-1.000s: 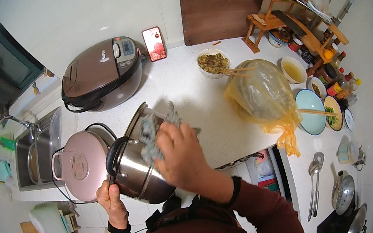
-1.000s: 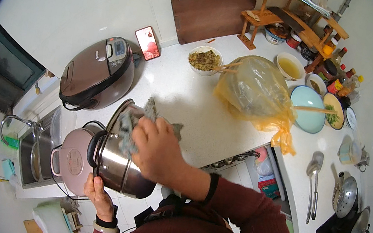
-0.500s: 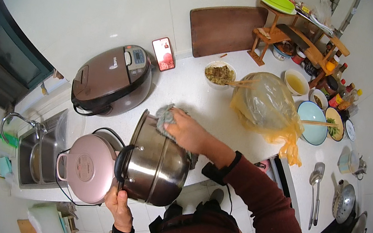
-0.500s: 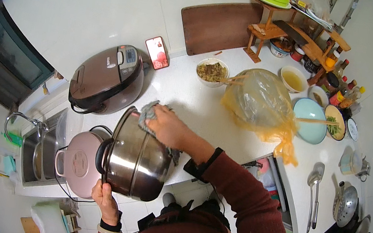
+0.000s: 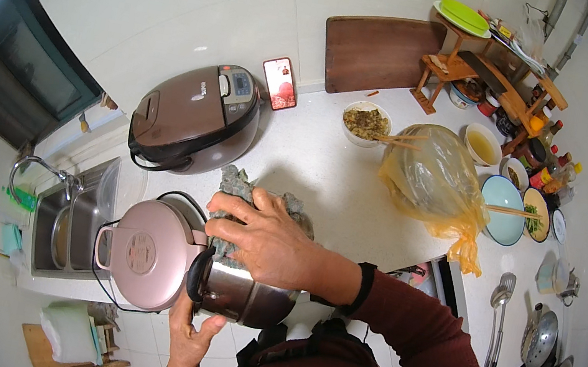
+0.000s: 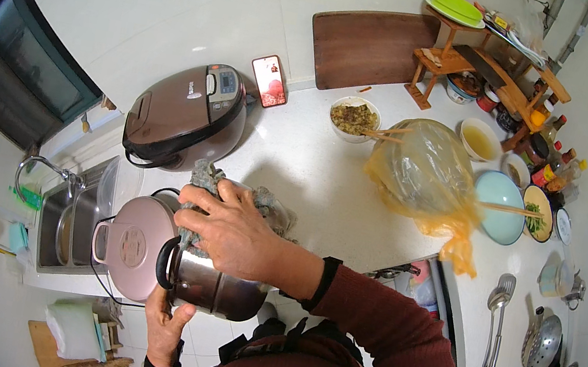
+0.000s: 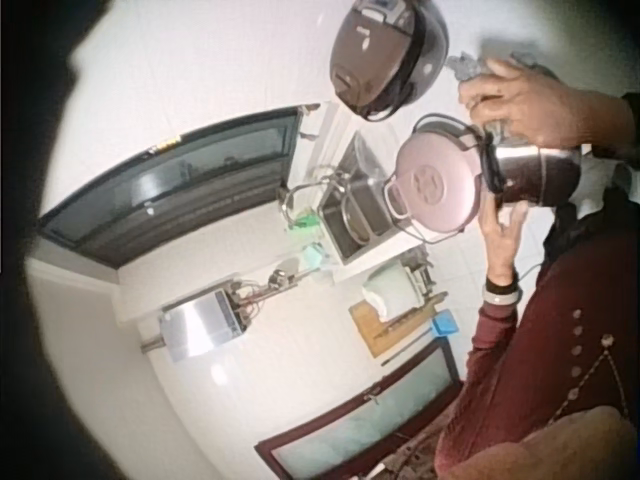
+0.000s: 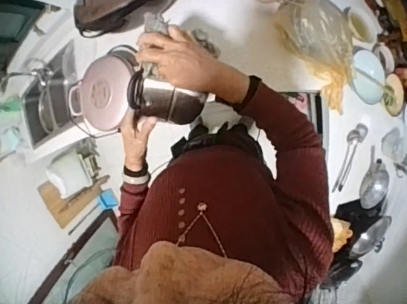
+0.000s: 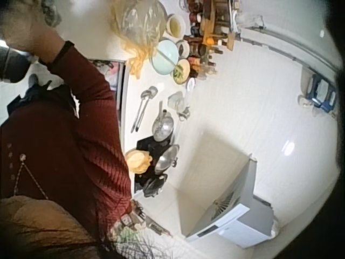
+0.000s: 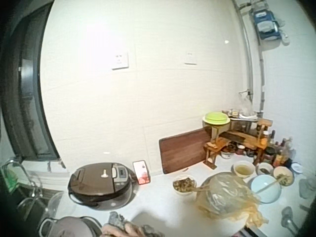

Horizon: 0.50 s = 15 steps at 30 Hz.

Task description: The person wipes the exterior of a stainless steel pot with a cloth. They rotate the pot to clean different sides and continue wiping until the end of the clip.

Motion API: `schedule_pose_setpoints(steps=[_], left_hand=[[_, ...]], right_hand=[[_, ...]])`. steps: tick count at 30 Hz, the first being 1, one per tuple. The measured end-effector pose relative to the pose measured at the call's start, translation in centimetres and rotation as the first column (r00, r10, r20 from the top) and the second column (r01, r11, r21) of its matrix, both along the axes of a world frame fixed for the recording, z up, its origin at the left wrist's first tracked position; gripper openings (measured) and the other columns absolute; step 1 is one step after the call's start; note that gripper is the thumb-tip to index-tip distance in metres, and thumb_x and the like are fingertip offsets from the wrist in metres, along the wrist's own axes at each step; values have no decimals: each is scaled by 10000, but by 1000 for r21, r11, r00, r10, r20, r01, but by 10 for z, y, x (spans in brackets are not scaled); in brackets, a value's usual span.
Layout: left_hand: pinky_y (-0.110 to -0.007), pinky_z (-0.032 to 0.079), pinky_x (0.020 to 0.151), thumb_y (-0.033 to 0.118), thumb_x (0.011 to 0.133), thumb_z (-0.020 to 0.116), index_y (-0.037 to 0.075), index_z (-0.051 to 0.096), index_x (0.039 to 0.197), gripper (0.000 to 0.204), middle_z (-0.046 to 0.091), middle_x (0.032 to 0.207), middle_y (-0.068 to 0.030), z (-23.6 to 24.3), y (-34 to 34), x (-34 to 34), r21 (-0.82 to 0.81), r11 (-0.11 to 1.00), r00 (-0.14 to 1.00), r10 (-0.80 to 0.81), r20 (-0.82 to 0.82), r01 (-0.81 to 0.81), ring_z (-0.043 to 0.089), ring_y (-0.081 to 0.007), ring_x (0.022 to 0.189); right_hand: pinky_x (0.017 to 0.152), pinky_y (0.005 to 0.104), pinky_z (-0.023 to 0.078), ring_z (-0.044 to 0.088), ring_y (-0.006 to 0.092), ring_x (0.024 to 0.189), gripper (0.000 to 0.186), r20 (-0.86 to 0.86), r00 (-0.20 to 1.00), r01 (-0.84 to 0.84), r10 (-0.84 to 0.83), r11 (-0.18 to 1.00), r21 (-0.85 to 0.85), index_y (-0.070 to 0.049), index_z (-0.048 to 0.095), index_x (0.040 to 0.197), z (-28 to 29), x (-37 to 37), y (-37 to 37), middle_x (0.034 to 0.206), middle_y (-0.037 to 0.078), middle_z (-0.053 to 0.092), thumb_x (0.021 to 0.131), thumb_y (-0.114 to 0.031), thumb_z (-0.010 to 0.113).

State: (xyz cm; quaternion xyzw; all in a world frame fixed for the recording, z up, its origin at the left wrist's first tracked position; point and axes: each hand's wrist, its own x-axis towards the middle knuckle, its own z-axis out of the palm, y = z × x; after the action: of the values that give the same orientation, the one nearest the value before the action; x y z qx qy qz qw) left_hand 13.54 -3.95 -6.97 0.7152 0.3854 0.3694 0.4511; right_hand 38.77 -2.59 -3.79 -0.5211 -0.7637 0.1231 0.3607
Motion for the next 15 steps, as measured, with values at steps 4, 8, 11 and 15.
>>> schedule_pose_setpoints(steps=[4, 8, 11, 15], left_hand=[[-281, 514, 738, 101, 921, 837, -66, 705, 1127, 295, 703, 904, -36, 26, 3, 34, -117, 968, 974, 227, 27, -222, 594, -124, 797], [-300, 477, 641, 146, 967, 805, -67, 723, 953, 228, 663, 750, -70, 30, 5, 41, 135, 961, 962, 257, -97, -243, 571, -150, 669], [-299, 458, 624, 181, 967, 808, -63, 718, 915, 266, 648, 729, -78, 23, 0, 33, 237, 949, 972, 226, -62, -206, 569, -159, 653], [-298, 437, 606, 215, 938, 826, -60, 709, 893, 301, 632, 709, -80, 17, -5, 18, 252, 959, 984, 155, -86, -129, 561, -160, 637]], right_hand=[[1068, 589, 375, 494, 377, 1221, 408, 21, 999, 44, -47, 992, 116, -125, 668, 1253, -6, -19, -10, 1456, 74, 513, 856, -145, 762], [1098, 567, 404, 539, 412, 1232, 517, 34, 995, 91, -95, 989, 113, -69, 583, 1443, -19, -8, -19, 1579, 120, 459, 966, -247, 674], [1142, 488, 442, 509, 362, 1425, 680, -160, 982, 89, -102, 992, -86, -82, 401, 1631, -42, 31, -6, 1731, 196, 314, 1013, -215, 650], [1023, 432, 497, 656, 293, 1116, 480, -420, 870, -81, -258, 766, -638, -11, 538, 1464, -73, 82, 22, 1198, 187, 691, 1151, -345, 395]])
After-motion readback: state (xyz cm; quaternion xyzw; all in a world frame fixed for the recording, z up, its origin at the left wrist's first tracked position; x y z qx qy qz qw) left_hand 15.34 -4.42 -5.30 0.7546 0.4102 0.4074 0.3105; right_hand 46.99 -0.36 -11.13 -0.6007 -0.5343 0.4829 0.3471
